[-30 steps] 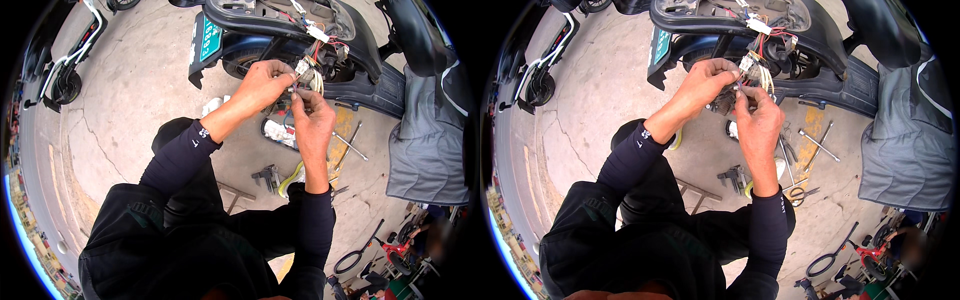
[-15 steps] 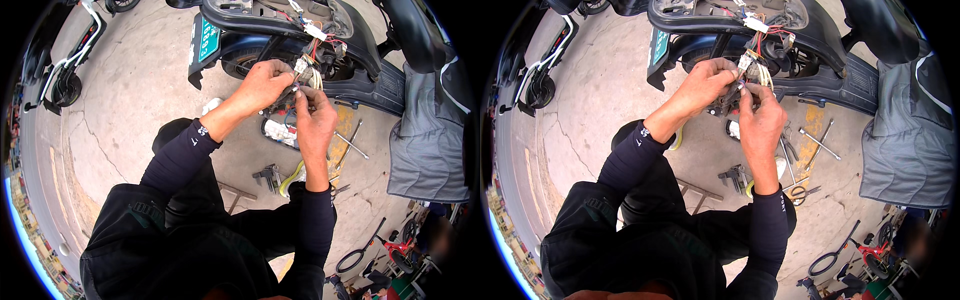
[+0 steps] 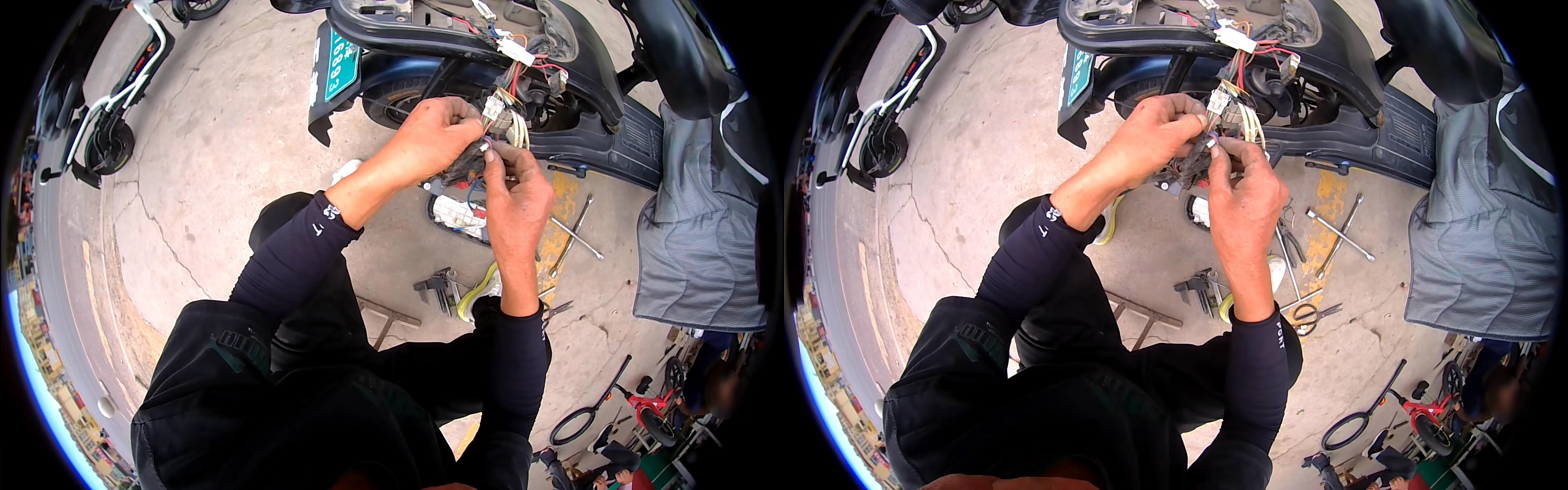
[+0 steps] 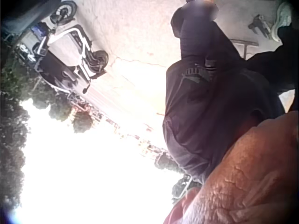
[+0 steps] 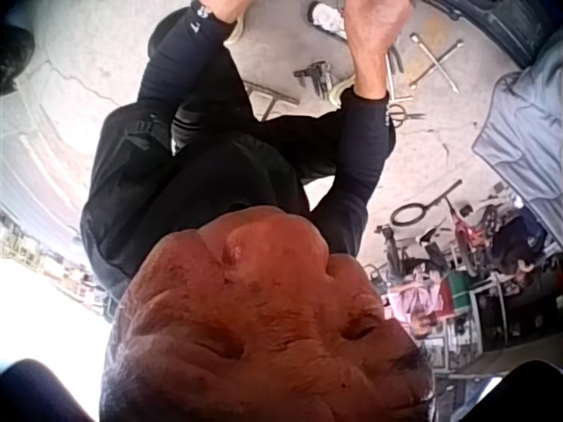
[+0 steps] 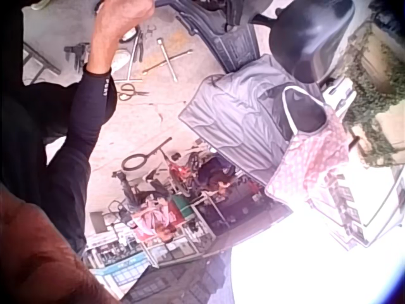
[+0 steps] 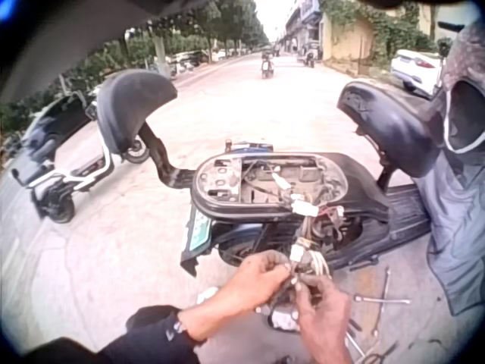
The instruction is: The person repairs the electrical wiring of an electric scooter. They strip wire insulation with shears, connect wires to connectors, and secure the connections with electrical tape. The scooter seat is lifted to access the wiring compartment.
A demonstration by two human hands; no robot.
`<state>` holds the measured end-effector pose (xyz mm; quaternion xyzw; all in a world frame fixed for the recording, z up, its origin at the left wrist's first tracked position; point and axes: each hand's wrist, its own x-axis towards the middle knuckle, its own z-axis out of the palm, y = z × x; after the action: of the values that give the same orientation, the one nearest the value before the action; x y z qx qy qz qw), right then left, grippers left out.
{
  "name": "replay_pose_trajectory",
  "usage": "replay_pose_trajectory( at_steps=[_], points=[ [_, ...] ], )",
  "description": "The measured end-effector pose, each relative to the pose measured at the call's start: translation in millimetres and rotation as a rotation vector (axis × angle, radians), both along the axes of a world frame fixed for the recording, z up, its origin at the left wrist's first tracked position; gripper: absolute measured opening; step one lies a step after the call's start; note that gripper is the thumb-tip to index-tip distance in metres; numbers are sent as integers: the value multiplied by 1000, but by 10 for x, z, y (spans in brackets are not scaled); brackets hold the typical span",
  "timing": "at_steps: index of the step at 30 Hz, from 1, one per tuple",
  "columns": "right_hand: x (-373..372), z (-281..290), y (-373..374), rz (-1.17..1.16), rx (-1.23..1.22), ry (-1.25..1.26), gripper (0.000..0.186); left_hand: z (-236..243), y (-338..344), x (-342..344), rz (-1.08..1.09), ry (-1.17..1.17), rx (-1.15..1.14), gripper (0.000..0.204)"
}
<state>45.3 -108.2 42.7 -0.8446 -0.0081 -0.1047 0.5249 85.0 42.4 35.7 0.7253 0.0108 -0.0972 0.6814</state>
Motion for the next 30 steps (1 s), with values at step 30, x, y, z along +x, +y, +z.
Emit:
replay_pose_trajectory(
  at_steps=[30],
  points=[
    [-13,-61,46,10,-178,-182,11,-96,-35,16,50,-114,128,24]
  ],
)
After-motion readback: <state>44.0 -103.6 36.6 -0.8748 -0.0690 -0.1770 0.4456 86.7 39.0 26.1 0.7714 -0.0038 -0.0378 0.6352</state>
